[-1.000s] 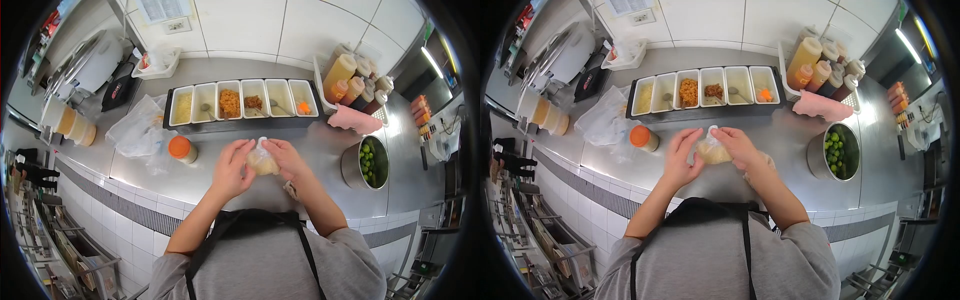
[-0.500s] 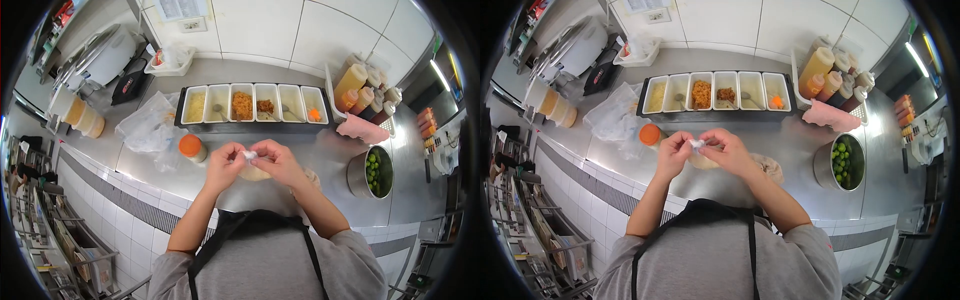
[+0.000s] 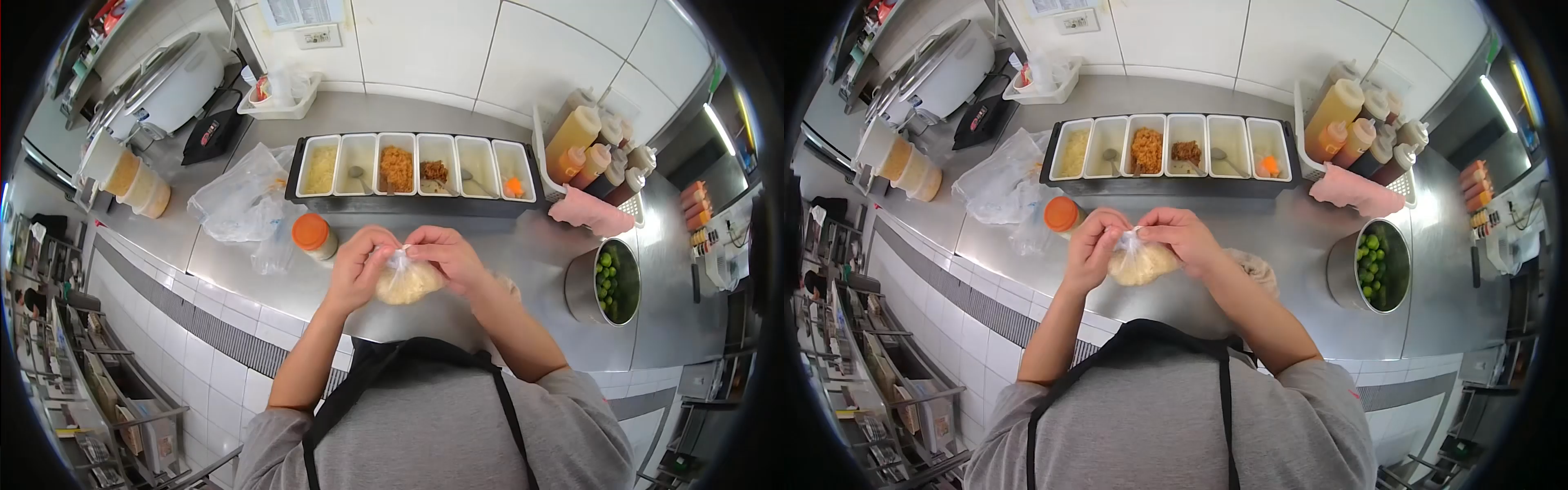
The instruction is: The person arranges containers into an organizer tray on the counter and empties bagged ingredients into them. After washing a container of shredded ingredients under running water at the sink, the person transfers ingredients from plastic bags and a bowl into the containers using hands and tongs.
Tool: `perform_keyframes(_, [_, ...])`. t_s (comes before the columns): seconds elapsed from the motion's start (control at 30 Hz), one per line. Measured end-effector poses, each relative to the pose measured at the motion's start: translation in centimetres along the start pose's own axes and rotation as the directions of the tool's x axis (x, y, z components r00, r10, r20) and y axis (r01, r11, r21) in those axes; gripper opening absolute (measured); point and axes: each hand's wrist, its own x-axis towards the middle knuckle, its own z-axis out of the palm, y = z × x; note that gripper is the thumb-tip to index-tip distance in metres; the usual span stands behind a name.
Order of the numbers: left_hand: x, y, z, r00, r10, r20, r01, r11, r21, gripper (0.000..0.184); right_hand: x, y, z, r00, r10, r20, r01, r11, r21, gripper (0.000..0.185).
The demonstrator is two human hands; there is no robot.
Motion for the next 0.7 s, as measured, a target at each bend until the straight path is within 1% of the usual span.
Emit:
perform_keyframes(0.07, [-0.4, -0.2, 0.0, 1.000, 0.012, -0.021, -0.010, 0.997, 0.078, 0.010, 0.6, 0.6, -0.2, 0.999, 0.024, 0.042, -0.027, 0.997, 0.078, 0.005])
perform_keyframes(0.1, [-0.6, -0.2, -0.1, 0.999, 0.017, -0.028, -0.013, 0.993, 0.118, 0.011, 0.8, 0.9, -0.4, 0.999, 0.012, 0.031, -0.014, 0.998, 0.067, 0.006])
perform_keyframes(0.13, [-0.6, -0.2, -0.4, 0.993, 0.081, 0.089, -0.104, 0.946, 0.307, 0.009, 0.8, 1.3, -0.5, 1.000, 0.000, 0.019, -0.001, 0.998, 0.056, 0.007])
perform_keyframes(0.17, [-0.6, 0.0, -0.7, 0.970, 0.121, 0.211, -0.210, 0.857, 0.471, 0.007, 0.9, 1.6, -0.7, 1.000, -0.011, 0.009, 0.010, 0.999, 0.043, 0.007])
perform_keyframes(0.2, [-0.6, 0.2, -0.9, 0.933, 0.136, 0.333, -0.321, 0.730, 0.603, 0.006, 1.0, 2.4, -1.0, 0.999, 0.008, 0.036, -0.009, 0.999, 0.041, 0.008])
perform_keyframes(0.27, [-0.3, 0.8, -1.6, 0.911, 0.175, 0.374, -0.357, 0.787, 0.502, 0.006, 1.2, 4.1, -1.3, 0.995, 0.038, 0.091, -0.041, 0.999, 0.033, 0.011])
perform_keyframes(0.3, [-0.4, 1.0, -1.6, 0.899, 0.193, 0.392, -0.370, 0.814, 0.448, 0.006, 1.1, 4.6, -1.2, 0.995, 0.034, 0.093, -0.045, 0.992, 0.120, 0.013])
perform_keyframes(0.37, [-1.2, 0.8, -0.9, 0.973, 0.202, 0.109, -0.223, 0.942, 0.249, 0.010, 1.0, 5.0, -0.3, 0.995, 0.023, 0.099, -0.051, 0.954, 0.294, 0.017])
perform_keyframes(0.4, [-1.2, 0.6, -0.5, 0.984, 0.175, -0.034, -0.170, 0.977, 0.126, 0.011, 0.7, 4.9, 0.2, 0.993, 0.063, 0.102, -0.097, 0.923, 0.373, 0.019])
perform_keyframes(0.47, [-1.1, -0.7, -0.1, 0.982, 0.062, -0.180, -0.036, 0.988, 0.148, 0.013, -0.3, 3.7, 1.7, 0.983, 0.139, 0.116, -0.179, 0.833, 0.523, 0.023])
perform_keyframes(0.5, [-1.2, -1.0, 0.0, 0.969, -0.001, -0.248, 0.039, 0.988, 0.148, 0.014, -0.6, 3.7, 1.9, 0.975, 0.111, 0.191, -0.201, 0.806, 0.556, 0.025])
perform_keyframes(0.53, [-1.0, -1.1, 0.0, 0.946, -0.037, -0.322, 0.056, 0.997, 0.048, 0.014, -0.7, 3.6, 1.9, 0.961, 0.082, 0.266, -0.227, 0.782, 0.581, 0.027])
perform_keyframes(0.57, [-0.2, -1.2, -0.1, 0.917, -0.078, -0.392, 0.062, 0.997, -0.054, 0.014, -0.8, 3.5, 1.8, 0.939, 0.050, 0.340, -0.257, 0.759, 0.598, 0.030])
perform_keyframes(0.6, [0.5, -1.3, -0.5, 0.881, -0.126, -0.456, 0.062, 0.986, -0.154, 0.015, -0.9, 3.9, 1.6, 0.939, 0.029, 0.343, -0.207, 0.844, 0.494, 0.031])
perform_keyframes(0.67, [1.7, -0.6, -2.5, 0.925, -0.158, -0.347, -0.016, 0.893, -0.450, 0.014, -0.8, 5.7, 0.8, 0.932, -0.012, 0.362, -0.092, 0.959, 0.268, 0.033])
perform_keyframes(0.7, [2.4, 0.1, -3.3, 0.945, -0.156, -0.288, -0.043, 0.811, -0.583, 0.014, -0.5, 6.2, 0.2, 0.955, -0.052, 0.292, -0.043, 0.950, 0.310, 0.034])
